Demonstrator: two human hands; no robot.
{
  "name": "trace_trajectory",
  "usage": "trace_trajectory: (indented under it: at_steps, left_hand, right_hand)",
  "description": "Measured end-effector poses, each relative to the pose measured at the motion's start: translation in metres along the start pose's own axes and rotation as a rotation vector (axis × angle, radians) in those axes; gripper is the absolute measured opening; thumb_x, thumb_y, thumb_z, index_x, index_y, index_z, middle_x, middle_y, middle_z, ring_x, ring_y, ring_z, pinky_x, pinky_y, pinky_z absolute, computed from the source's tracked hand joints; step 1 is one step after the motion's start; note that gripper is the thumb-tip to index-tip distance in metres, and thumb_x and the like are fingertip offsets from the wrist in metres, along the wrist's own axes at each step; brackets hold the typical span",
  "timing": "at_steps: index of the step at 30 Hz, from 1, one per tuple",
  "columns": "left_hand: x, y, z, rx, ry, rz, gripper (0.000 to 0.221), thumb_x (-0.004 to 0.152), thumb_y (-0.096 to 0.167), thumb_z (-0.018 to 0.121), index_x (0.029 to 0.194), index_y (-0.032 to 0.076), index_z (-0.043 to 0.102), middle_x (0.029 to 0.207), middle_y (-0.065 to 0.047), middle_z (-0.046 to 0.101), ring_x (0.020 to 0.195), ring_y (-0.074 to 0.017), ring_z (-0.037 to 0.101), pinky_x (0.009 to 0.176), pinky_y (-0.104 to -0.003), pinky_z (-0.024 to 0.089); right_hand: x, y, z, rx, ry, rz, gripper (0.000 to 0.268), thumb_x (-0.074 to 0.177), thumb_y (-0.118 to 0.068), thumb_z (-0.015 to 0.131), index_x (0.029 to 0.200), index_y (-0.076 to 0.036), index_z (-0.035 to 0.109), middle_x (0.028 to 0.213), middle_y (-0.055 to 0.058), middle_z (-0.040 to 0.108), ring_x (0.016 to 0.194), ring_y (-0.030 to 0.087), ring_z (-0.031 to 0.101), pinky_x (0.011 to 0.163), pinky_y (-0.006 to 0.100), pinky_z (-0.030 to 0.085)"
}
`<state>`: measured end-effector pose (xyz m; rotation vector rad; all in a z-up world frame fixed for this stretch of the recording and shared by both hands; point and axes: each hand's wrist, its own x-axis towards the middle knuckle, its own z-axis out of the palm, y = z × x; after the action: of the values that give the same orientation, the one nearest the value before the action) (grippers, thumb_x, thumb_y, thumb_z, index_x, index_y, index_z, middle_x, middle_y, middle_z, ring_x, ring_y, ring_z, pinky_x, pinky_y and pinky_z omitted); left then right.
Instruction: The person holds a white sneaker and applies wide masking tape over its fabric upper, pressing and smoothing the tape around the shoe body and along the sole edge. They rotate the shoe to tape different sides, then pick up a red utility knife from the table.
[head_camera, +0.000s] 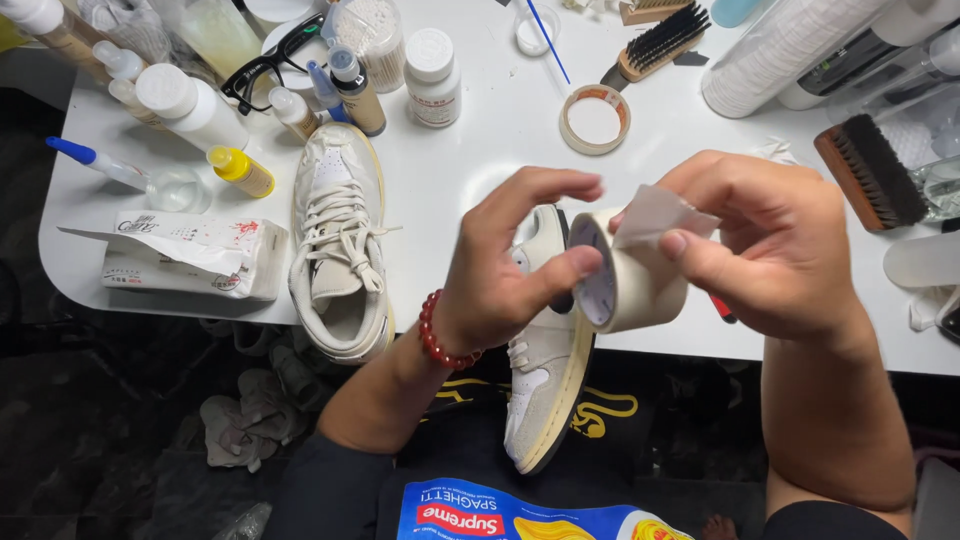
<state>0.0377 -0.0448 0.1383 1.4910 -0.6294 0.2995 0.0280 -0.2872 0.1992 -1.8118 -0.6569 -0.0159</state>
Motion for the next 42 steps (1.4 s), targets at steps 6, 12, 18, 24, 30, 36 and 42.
trace_trajectory:
  at_steps: [6, 12, 18, 24, 30, 36, 42]
  left_hand:
    - [0.020, 0.002, 0.005, -0.204, -0.444, -0.280, 0.054, 0.087, 0.025, 0.076, 0.135, 0.006, 0.058, 0.118, -0.010, 0.074, 0.109, -0.0172, 0.073, 0.096, -0.030, 0.058]
    - [-0.006, -0.031, 0.004, -0.007, -0.364, -0.222, 0.039, 0.101, 0.040, 0.063, 0.117, 0.006, 0.075, 0.101, -0.011, 0.075, 0.093, -0.0172, 0.072, 0.085, -0.029, 0.056]
    - [-0.015, 0.007, -0.003, -0.004, -0.144, -0.200, 0.070, 0.105, 0.062, 0.043, 0.141, 0.002, 0.052, 0.124, -0.015, 0.064, 0.111, -0.0238, 0.065, 0.097, -0.033, 0.052]
    - [-0.155, -0.001, -0.028, 0.212, -0.203, -0.020, 0.082, 0.082, 0.059, 0.082, 0.135, 0.003, 0.054, 0.133, -0.020, 0.054, 0.122, -0.0342, 0.060, 0.106, -0.044, 0.051]
    - [-0.172, -0.019, -0.019, 0.230, -0.407, 0.109, 0.082, 0.063, 0.036, 0.101, 0.129, 0.012, 0.059, 0.134, -0.018, 0.053, 0.128, -0.0395, 0.057, 0.107, -0.050, 0.050]
    - [-0.174, -0.031, -0.029, 0.200, -0.181, 0.071, 0.054, 0.072, -0.005, 0.075, 0.122, 0.007, 0.058, 0.135, -0.019, 0.056, 0.135, -0.0373, 0.060, 0.106, -0.041, 0.058]
    - [-0.142, -0.035, -0.039, 0.157, 0.111, -0.057, 0.049, 0.068, -0.016, 0.057, 0.114, 0.001, 0.064, 0.135, -0.022, 0.055, 0.129, -0.0335, 0.058, 0.108, -0.038, 0.052]
  right_hand:
    - [0.008, -0.012, 0.006, -0.269, -0.037, -0.091, 0.007, 0.089, 0.000, 0.072, 0.093, 0.002, 0.066, 0.097, 0.012, 0.072, 0.081, 0.014, 0.069, 0.069, 0.024, 0.054]
    - [0.013, -0.020, 0.016, -0.484, -0.002, -0.151, 0.008, 0.089, 0.000, 0.075, 0.089, 0.003, 0.068, 0.094, 0.012, 0.073, 0.083, 0.015, 0.070, 0.071, 0.026, 0.054]
    - [-0.018, -0.007, -0.004, -0.058, 0.205, -0.030, 0.014, 0.105, -0.006, 0.065, 0.094, 0.003, 0.061, 0.093, 0.013, 0.068, 0.083, 0.018, 0.071, 0.076, 0.027, 0.058]
    - [-0.053, 0.028, -0.046, -0.198, 0.292, -0.220, 0.023, 0.115, -0.022, 0.048, 0.104, -0.001, 0.048, 0.102, 0.011, 0.055, 0.088, 0.027, 0.072, 0.092, 0.039, 0.060]
    - [-0.075, 0.062, -0.028, 0.429, 0.485, -0.053, 0.021, 0.116, -0.017, 0.045, 0.102, -0.001, 0.046, 0.095, 0.013, 0.060, 0.080, 0.029, 0.070, 0.084, 0.043, 0.058]
    - [-0.083, 0.070, -0.030, 0.609, 0.137, 0.290, 0.013, 0.105, -0.011, 0.053, 0.097, -0.001, 0.055, 0.149, 0.036, 0.050, 0.086, 0.032, 0.075, 0.086, 0.047, 0.063]
    - [-0.070, 0.102, -0.014, 0.510, 0.039, 0.609, 0.015, 0.096, -0.012, 0.052, 0.088, -0.001, 0.058, 0.174, 0.020, 0.016, 0.097, 0.035, 0.075, 0.070, 0.041, 0.056]
